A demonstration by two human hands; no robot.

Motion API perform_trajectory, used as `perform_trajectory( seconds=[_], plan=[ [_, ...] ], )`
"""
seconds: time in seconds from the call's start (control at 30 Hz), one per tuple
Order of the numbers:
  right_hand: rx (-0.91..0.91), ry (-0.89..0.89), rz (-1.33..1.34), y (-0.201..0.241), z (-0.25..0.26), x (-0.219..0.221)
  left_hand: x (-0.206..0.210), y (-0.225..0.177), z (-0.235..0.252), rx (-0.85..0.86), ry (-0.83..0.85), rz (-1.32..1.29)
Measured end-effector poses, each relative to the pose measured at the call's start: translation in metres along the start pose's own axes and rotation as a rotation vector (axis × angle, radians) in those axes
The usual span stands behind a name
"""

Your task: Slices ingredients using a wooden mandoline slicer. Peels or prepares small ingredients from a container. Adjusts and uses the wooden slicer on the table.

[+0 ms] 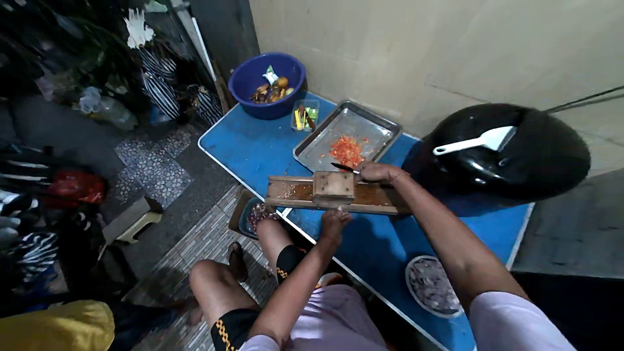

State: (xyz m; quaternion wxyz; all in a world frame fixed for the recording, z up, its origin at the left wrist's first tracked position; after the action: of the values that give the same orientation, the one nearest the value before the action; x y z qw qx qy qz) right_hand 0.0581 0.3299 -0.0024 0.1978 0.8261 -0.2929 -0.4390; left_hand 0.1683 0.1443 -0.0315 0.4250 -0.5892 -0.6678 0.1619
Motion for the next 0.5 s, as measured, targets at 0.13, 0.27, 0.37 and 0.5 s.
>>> perform_trajectory(
  seconds=[0.13,0.27,0.37,0.5],
  plan=[
    [0.037,0.087,-0.004,0.021,-0.015,0.002,-0.004,0.005,-0.006,0.058,-0.034,-0.033],
    [-0.032,0.127,0.058,0.024,-0.021,0.016,-0.017,0.011,-0.014,0.149,-0.081,-0.025],
    [-0.029,0.121,0.184,0.031,-0.038,0.023,-0.029,0.008,-0.020,0.187,-0.058,0.008],
    [-0.106,0.110,0.306,0.036,-0.049,0.031,-0.042,-0.006,-0.029,0.212,-0.050,0.107]
  ],
)
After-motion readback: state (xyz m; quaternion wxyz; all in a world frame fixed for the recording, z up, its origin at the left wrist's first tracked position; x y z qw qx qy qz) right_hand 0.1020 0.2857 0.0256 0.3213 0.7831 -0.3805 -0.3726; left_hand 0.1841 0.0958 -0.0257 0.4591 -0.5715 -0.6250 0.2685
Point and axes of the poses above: each hand's wrist, its own z-axis towards the middle knuckle, its own x-axis out of the palm, y = z × x, the point moved 8 cm from there along z, towards the middle knuckle, and after that the axes turned 1 degree about -z, right-handed, at the moved point
